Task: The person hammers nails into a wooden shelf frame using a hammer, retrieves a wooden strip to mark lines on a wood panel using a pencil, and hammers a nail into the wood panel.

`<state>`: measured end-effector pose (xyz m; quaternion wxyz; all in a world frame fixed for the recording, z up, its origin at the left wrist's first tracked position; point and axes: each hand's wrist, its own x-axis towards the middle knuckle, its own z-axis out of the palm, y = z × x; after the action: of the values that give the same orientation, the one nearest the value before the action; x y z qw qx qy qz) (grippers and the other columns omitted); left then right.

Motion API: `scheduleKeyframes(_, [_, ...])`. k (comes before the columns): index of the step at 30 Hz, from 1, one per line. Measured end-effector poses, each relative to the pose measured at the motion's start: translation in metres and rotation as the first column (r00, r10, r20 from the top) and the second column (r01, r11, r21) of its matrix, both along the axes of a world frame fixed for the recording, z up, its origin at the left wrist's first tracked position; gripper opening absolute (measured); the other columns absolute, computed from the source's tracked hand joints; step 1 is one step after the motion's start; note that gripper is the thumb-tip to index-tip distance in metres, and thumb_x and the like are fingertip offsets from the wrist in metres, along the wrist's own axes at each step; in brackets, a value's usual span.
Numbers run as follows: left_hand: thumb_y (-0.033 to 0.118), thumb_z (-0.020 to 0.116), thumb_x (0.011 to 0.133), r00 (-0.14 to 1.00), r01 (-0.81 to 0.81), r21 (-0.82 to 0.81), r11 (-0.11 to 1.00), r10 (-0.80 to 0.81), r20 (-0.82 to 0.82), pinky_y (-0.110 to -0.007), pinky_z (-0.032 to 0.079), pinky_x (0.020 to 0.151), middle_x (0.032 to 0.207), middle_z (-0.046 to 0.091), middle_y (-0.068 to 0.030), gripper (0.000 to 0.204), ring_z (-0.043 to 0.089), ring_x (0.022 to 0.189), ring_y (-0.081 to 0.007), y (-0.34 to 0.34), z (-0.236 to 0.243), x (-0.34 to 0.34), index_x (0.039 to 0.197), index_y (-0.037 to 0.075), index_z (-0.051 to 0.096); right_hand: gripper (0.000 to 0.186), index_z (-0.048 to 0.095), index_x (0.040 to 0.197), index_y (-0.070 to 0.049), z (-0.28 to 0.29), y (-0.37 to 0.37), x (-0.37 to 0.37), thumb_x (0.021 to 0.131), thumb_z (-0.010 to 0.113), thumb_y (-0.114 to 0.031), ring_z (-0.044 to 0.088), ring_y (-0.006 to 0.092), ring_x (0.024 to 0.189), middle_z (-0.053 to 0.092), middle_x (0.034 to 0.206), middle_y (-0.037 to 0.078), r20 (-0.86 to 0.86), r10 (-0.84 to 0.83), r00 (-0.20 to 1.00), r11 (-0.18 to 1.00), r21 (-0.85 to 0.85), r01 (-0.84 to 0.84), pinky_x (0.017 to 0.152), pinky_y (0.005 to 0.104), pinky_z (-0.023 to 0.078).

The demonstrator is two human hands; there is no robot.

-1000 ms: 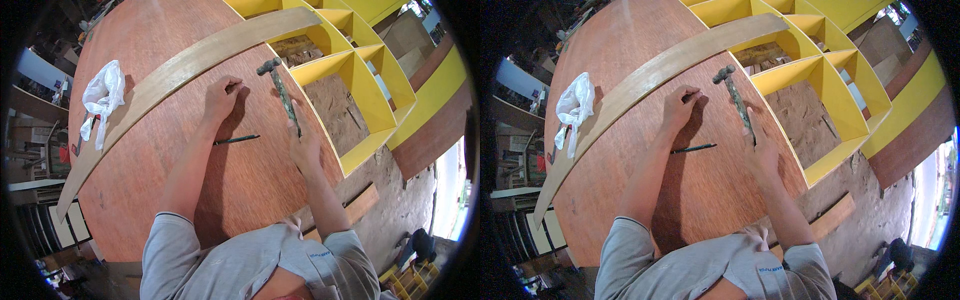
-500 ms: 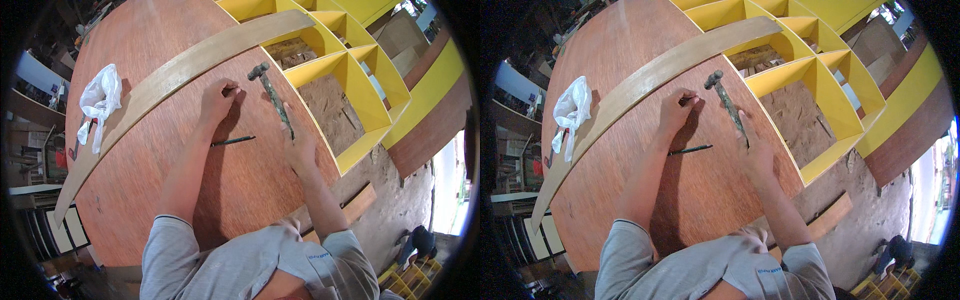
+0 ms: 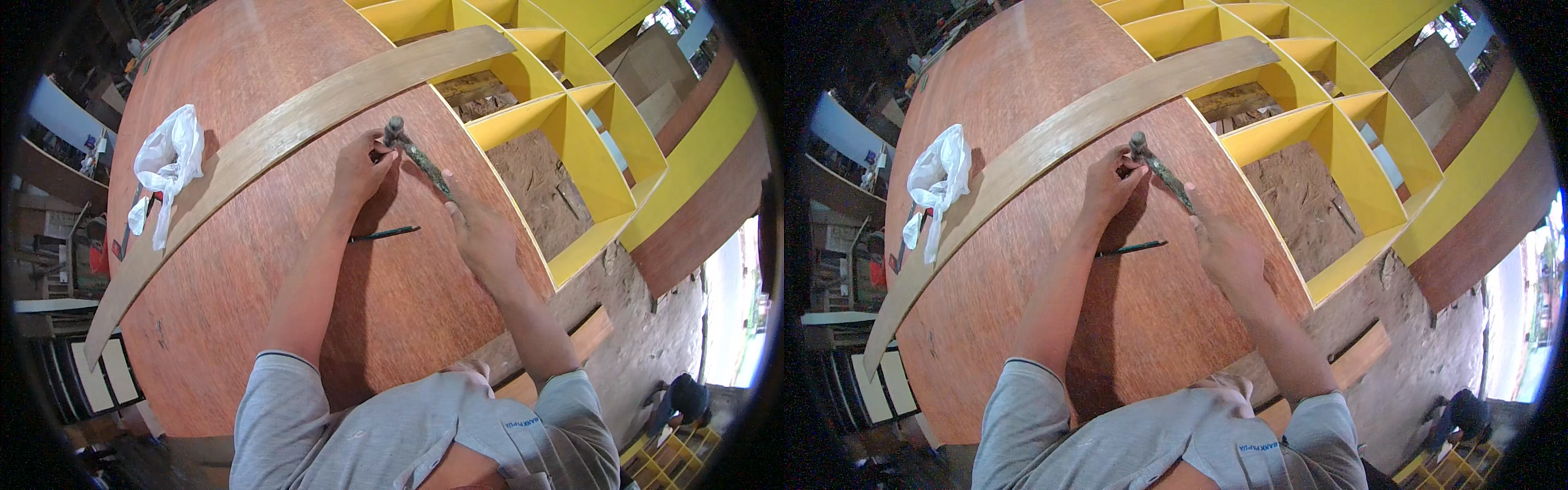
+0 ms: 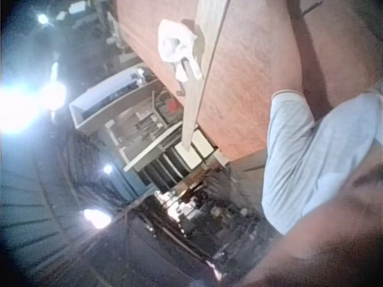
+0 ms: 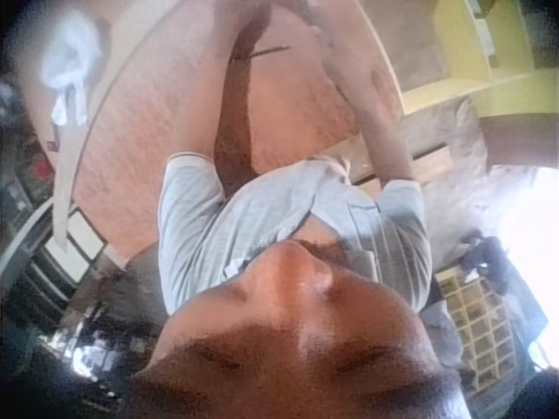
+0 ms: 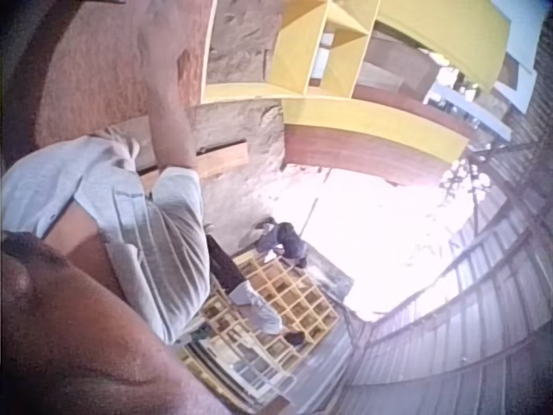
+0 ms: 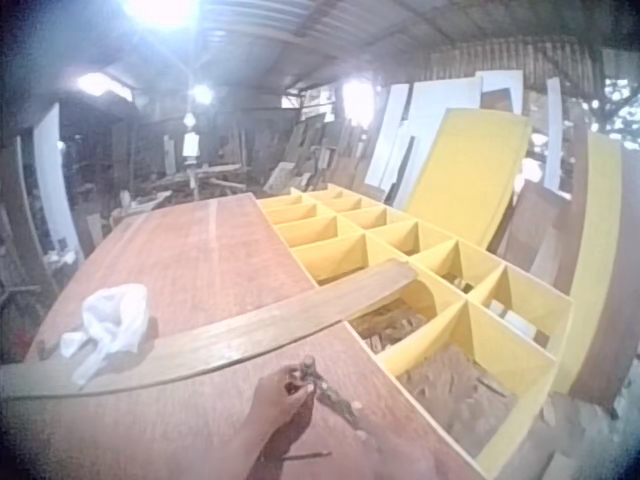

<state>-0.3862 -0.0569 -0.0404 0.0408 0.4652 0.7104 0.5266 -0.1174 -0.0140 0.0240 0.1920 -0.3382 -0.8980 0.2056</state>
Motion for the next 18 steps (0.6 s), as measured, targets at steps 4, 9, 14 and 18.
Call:
scheduleKeyframes(4, [0.014, 0.084, 0.087, 0.999, -0.009, -0.078, 0.997, 0.006, -0.040, -0.037, 0.061, 0.082, 0.094, 0.080, -0.0123, 0.040, 0.079, 0.089, -0.0273, -0.002, 0.004, -0.001, 0.123, 0.002, 0.071, 0.059, 0.050, 0.161, -0.030, 0.018, -0.003, -0.007, 0.106, 0.067, -0.021, 0.072, 0.0402, 0.088, 0.073, 0.099, 0.023, 0.082, -0.034, 0.996, 0.995, -0.090, 0.041, 0.078, 0.0464, 0.057])
scheduleKeyframes(9, [0.014, 0.084, 0.087, 0.997, 0.047, -0.048, 0.998, -0.050, -0.063, -0.036, 0.061, 0.083, 0.095, 0.081, -0.0126, 0.043, 0.079, 0.088, -0.0258, -0.002, 0.004, -0.004, 0.125, 0.000, 0.070, 0.058, 0.049, 0.162, -0.031, 0.003, 0.001, 0.000, 0.106, 0.066, -0.021, 0.072, 0.0392, 0.086, 0.073, 0.099, 0.023, -0.040, -0.006, 0.999, 1.000, 0.014, 0.006, 0.077, 0.0472, 0.056])
scheduleKeyframes(14, [0.014, 0.084, 0.086, 0.984, 0.005, -0.004, 1.000, -0.005, -0.176, -0.036, 0.062, 0.080, 0.093, 0.081, -0.0117, 0.044, 0.079, 0.085, -0.0259, -0.005, -0.004, -0.006, 0.126, 0.001, 0.070, 0.061, 0.048, 0.163, -0.032, 0.005, 0.003, -0.004, 0.106, 0.066, -0.021, 0.072, 0.0387, 0.080, 0.072, 0.094, 0.021, 0.133, -0.009, 0.991, 0.999, 0.049, 0.003, 0.074, 0.0478, 0.056])
scheduleKeyframes(18, [0.015, 0.084, 0.086, 0.997, 0.059, -0.053, 0.997, -0.061, -0.045, -0.036, 0.062, 0.082, 0.094, 0.081, -0.0120, 0.044, 0.079, 0.088, -0.0269, -0.003, 0.005, -0.001, 0.126, 0.000, 0.070, 0.061, 0.044, 0.164, -0.033, 0.011, -0.002, -0.001, 0.106, 0.063, -0.029, 0.071, 0.0385, 0.078, 0.071, 0.087, 0.018, -0.088, -0.012, 0.996, 0.999, 0.031, 0.015, 0.071, 0.0506, 0.055])
